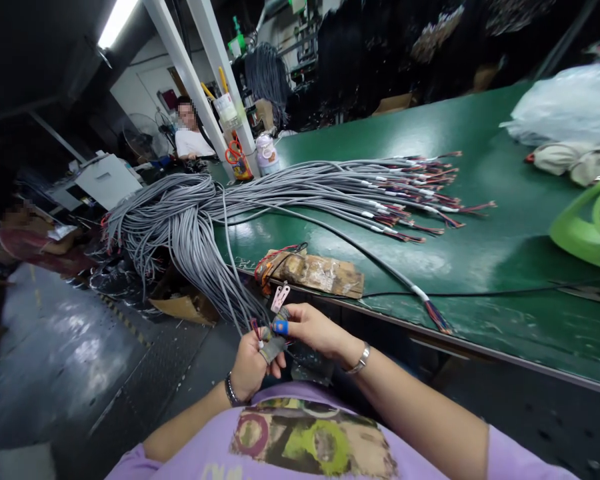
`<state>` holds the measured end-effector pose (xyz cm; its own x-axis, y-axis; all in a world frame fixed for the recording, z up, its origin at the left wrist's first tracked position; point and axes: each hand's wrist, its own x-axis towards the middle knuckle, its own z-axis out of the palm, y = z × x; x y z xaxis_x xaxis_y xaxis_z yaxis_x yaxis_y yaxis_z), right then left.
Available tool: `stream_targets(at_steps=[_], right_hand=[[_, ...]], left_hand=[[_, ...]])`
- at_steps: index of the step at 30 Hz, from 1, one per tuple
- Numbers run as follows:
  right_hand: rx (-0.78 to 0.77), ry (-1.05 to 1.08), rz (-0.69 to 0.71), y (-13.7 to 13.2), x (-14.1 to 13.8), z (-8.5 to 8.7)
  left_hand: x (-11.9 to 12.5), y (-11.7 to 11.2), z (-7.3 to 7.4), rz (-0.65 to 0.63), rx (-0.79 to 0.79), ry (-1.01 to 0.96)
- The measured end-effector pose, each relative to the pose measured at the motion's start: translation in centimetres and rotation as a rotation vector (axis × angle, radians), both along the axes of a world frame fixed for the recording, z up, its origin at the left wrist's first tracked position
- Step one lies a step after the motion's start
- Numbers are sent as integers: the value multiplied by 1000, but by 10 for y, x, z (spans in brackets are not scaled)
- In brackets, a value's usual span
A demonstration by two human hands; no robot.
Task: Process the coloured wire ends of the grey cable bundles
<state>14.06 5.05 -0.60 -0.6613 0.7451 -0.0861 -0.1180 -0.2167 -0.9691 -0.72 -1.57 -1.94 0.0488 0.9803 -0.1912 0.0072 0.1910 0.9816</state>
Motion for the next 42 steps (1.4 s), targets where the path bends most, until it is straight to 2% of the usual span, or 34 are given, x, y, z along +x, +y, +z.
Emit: stream_targets(at_steps=[2, 4, 7, 9, 12, 15, 18, 21, 23, 26, 30, 32, 38, 42], right_hand=[[110, -51, 44, -2, 0, 5], [199, -79, 32, -4, 2, 8], [217, -59, -112, -5, 9, 7], [117, -22, -210, -7, 12, 3], [-36, 29, -240, -15, 11, -4], [-43, 104, -259, -23, 3, -9], [-32, 153, -266, -24, -4, -7], [-48, 127, -185, -21, -6, -4], [-57, 105, -135, -18, -8, -3], [-53, 93, -208, -15, -10, -5], [-89, 120, -323, -15, -14, -13], [-116, 137, -321, -16, -15, -16], [-193, 190, -300, -17, -15, -16], [-185, 182, -197, -15, -14, -11]], left_hand=[[-1, 1, 2, -128, -50, 41], [-2, 3, 5, -189, -68, 56], [-2, 3, 10, -88, -59, 19], [-1, 3, 11, 26, -60, -30], [3, 4, 11, 122, -55, -90], [5, 6, 10, 129, -37, -114], [4, 8, 14, 6, -53, -87], [-1, 7, 19, -160, -45, 46], [-3, 5, 19, -186, -8, 117], [-3, 3, 12, -104, 25, 46], [-1, 6, 1, 159, 19, -190], [0, 7, 0, 218, 10, -238], [-2, 5, 2, 217, 1, -252], [-3, 4, -1, 160, -19, -212]])
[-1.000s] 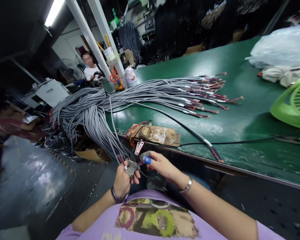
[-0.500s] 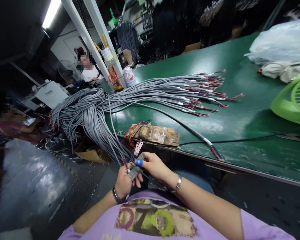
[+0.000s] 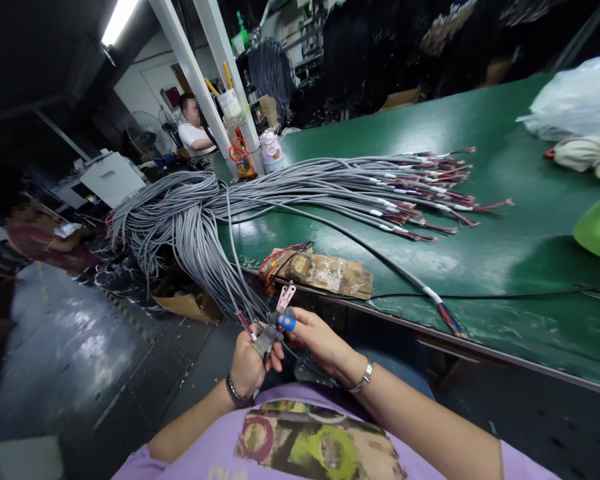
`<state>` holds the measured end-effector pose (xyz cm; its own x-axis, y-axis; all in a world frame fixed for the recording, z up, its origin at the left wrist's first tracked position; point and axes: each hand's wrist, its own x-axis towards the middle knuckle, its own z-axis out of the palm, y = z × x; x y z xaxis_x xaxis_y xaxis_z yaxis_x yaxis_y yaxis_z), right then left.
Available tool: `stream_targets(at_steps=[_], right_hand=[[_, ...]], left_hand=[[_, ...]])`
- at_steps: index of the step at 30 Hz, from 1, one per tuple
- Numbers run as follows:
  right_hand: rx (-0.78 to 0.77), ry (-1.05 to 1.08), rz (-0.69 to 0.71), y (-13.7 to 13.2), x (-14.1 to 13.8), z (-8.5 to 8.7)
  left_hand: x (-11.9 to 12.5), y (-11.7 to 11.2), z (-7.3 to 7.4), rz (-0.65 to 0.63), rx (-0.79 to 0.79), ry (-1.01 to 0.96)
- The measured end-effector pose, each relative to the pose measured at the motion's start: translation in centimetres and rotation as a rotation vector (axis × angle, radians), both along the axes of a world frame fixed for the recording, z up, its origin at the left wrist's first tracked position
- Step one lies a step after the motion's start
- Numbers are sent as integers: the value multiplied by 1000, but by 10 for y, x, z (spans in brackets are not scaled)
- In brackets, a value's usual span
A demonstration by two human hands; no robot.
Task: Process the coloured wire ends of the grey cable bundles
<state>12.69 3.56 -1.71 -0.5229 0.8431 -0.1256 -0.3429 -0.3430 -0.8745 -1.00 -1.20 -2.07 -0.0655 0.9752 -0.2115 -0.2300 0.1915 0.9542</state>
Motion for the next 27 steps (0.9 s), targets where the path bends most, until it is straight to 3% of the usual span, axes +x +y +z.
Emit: stream_targets(at_steps=[4, 9, 13, 16, 20, 23, 27], right_hand=[[53, -59, 56, 1, -3, 3], [24, -96, -108, 0, -3, 1], [-108, 24, -208, 6, 5, -4], [-203, 94, -172, 17, 8, -4], [-206, 180, -70, 27, 4, 3], [-205, 257, -33, 29, -1, 6], [-236, 318, -83, 28, -8, 3]], left_hand=[[0, -1, -6, -50, 39, 63], [-1, -2, -5, -13, 49, 84], [-5, 0, 5, 26, 27, 0], [-5, 3, 15, -26, 5, -84], [-2, 10, 24, -147, -28, -164], [1, 16, 26, -188, -46, -213], [3, 20, 22, -186, -82, -226]])
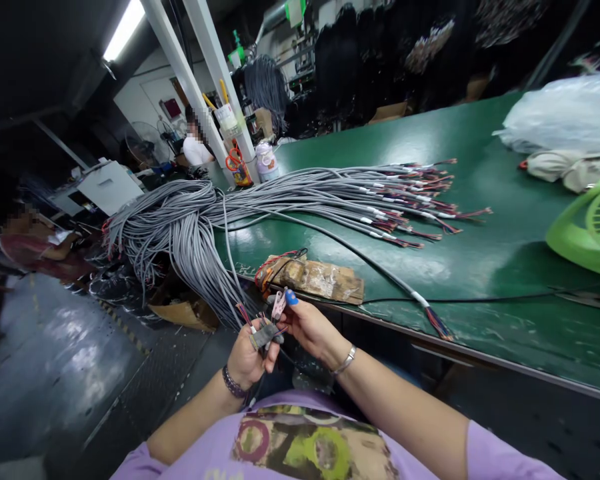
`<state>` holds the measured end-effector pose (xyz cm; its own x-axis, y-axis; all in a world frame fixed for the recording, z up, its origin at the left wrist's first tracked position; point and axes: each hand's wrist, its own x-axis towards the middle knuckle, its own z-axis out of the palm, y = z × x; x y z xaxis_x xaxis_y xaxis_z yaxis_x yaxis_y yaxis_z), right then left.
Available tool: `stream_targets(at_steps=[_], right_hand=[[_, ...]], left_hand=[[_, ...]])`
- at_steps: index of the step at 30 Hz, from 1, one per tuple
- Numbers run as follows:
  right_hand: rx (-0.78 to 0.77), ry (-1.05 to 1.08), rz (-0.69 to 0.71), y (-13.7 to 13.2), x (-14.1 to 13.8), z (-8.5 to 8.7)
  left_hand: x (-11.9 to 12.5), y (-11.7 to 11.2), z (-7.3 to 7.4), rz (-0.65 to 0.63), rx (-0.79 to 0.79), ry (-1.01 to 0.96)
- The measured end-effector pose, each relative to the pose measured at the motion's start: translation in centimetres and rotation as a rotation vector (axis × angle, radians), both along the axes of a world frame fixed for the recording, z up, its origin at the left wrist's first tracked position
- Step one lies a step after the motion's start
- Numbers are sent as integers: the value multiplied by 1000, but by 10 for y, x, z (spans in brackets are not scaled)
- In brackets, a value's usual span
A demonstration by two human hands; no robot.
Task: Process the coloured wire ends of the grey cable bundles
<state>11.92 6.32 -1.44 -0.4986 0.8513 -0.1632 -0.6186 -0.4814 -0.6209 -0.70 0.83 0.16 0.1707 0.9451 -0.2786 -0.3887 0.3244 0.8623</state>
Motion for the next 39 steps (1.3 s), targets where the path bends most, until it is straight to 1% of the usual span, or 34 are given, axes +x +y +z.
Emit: stream_targets(at_steps=[3, 6, 10, 13, 15, 20, 22, 25, 33, 35, 39], right_hand=[[-29, -8, -66, 0, -4, -2], [-43, -3, -86, 0, -5, -2], [-58, 26, -20, -1, -1, -2], [-92, 32, 47, -3, 3, -1], [-94, 27, 66, -4, 4, 0], [-20, -15, -20, -3, 2, 1], [-1, -19, -25, -4, 0, 1], [5, -5, -23, -3, -1, 1], [-18, -51, -121, 0, -5, -3], [-14, -52, -118, -2, -6, -3], [-49, -16, -69, -4, -4, -2]], left_hand=[[0, 1, -4, 15, -5, 12], [0, 0, -8, 15, -7, 18], [0, -4, -10, 19, 10, 24], [0, -10, -11, 18, 50, 55], [0, -13, -11, 22, 76, 72], [2, -13, -7, 102, 86, 63], [3, -11, -4, 121, 78, 57], [4, -8, -2, 129, 63, 61], [6, -5, -6, 111, 35, 142], [6, -5, -6, 115, 33, 153], [4, -8, -4, 161, 37, 133]])
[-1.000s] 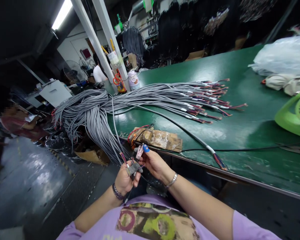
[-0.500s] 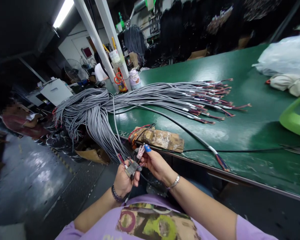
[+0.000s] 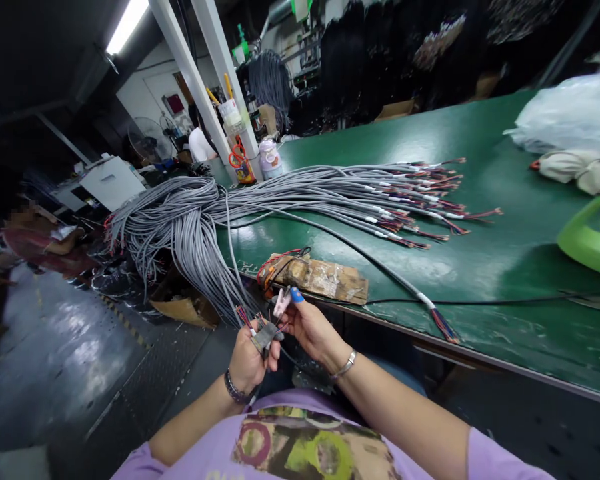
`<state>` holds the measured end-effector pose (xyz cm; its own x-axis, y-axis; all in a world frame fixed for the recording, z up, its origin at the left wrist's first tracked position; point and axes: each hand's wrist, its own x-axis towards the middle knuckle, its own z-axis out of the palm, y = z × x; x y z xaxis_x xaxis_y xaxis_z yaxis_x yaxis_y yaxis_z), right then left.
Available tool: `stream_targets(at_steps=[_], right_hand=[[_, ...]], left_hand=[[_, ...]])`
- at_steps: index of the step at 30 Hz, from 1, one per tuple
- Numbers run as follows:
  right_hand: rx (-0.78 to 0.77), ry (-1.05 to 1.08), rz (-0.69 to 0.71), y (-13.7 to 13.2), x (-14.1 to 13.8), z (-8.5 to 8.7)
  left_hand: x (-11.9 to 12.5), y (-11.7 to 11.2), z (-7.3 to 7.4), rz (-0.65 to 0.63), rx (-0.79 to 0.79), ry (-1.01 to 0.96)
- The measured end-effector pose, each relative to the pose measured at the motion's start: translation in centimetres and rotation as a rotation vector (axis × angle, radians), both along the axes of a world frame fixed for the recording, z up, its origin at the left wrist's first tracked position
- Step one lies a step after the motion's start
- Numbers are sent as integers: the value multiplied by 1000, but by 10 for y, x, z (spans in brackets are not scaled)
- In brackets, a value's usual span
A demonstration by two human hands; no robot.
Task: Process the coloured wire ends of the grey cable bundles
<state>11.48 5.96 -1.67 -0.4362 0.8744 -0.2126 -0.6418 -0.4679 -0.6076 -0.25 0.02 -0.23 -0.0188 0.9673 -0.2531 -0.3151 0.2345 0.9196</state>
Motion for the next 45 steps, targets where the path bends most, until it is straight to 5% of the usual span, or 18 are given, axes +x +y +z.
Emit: stream_targets(at_steps=[16, 24, 30, 34, 39, 42, 45], right_hand=[[14, 26, 61, 3, 2, 2], [-31, 19, -72, 5, -8, 2], [6, 19, 81, -5, 1, 2], [136, -125, 206, -18, 13, 1], [369, -385, 119, -29, 17, 5], [422, -417, 140, -28, 17, 9], [425, -441, 124, -26, 15, 12]], left_hand=[[8, -5, 1, 160, 95, 13], [11, -2, -1, 147, 55, 81], [5, -8, -5, 145, 78, 116], [-1, -14, -14, 128, 114, 158], [-5, -18, -15, 36, 149, 253], [-5, -19, -10, -76, 158, 309], [-5, -20, -11, -44, 168, 301]])
